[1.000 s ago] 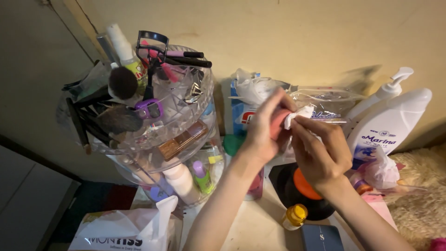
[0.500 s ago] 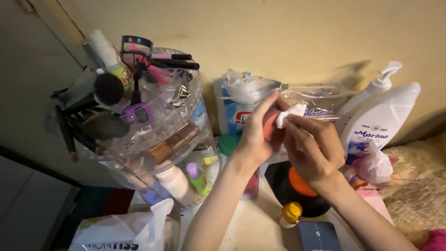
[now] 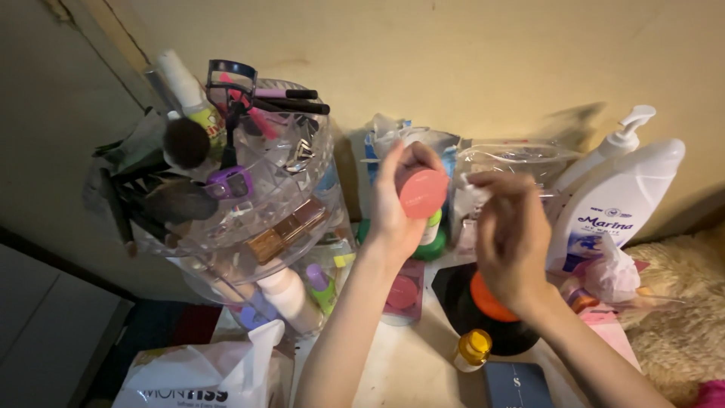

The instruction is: Clean makeup containers and products with a tissue and organize them into a rotating organizer.

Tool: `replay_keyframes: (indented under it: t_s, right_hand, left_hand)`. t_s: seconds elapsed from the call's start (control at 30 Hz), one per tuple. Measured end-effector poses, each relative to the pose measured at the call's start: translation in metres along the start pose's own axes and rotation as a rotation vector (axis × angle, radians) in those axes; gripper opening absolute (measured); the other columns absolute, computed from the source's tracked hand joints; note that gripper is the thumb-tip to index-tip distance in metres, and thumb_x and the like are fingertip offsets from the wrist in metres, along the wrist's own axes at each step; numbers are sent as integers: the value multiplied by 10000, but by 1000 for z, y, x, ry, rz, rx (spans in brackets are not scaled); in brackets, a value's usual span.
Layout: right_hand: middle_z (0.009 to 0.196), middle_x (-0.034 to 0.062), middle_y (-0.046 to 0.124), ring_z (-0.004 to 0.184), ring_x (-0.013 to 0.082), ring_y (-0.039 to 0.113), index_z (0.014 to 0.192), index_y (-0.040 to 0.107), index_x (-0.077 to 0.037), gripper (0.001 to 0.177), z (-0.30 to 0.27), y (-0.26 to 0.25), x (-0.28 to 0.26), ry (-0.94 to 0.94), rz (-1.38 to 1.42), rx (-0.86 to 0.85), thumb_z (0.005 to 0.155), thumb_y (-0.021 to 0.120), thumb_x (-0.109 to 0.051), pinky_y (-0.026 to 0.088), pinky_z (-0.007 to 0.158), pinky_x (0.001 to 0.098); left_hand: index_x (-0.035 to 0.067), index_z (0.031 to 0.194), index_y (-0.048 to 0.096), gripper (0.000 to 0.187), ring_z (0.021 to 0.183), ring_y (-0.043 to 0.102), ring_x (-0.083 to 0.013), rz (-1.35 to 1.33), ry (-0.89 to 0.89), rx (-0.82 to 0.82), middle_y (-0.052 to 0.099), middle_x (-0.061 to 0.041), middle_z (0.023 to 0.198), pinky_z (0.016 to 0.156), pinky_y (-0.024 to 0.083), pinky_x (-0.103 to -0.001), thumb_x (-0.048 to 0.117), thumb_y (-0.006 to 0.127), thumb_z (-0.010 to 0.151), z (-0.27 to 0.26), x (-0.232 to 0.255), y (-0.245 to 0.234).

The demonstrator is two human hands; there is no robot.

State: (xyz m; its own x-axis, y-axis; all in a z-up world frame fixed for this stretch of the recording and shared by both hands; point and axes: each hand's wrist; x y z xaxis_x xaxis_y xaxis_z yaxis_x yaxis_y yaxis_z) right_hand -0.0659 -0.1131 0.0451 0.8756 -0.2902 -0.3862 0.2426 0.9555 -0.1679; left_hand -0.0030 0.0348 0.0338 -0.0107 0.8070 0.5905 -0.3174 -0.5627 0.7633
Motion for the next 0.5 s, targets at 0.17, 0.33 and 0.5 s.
replay_keyframes:
  t_s: [0.17, 0.33, 0.5]
  right_hand:
    - [969, 30, 625, 754, 87, 487, 1077, 628, -80, 191, -31, -12, 53, 669, 336, -23, 1032, 446, -46, 387, 629, 201]
    - [876, -19, 597, 710, 71, 481, 1057, 747, -89, 269, -17, -6, 38, 1076, 457, -135, 1035, 503, -201, 355, 595, 216]
    - [789, -4, 569, 705, 108, 500, 802, 635, -25, 329, -13, -8, 31, 1045, 626, -227, 1007, 648, -282, 393, 628, 275]
  left_hand:
    - [49, 827, 603, 569, 740, 608, -176, 139, 112, 63, 627, -57, 759, 698, 489, -309, 500, 366, 1079, -1, 3, 0]
    - [51, 817, 603, 646, 691, 602, -187, 212, 135, 92, 627, -63, 734, 665, 494, -320, 552, 278, 1062, -3, -10, 5]
    - [34, 880, 607, 625, 731, 579, -178, 276, 150, 93, 618, -64, 802, 672, 454, -333, 520, 288, 1108, -6, -19, 2]
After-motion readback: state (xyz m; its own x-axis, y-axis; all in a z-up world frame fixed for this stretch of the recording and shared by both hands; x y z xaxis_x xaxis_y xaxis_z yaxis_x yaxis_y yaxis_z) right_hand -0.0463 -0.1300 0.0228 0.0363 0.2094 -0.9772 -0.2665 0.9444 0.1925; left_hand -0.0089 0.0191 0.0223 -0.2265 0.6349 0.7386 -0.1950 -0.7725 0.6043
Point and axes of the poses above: each hand's wrist, its own z-axis towards the middle knuckle, its own y-axis out of the palm, x = y × z
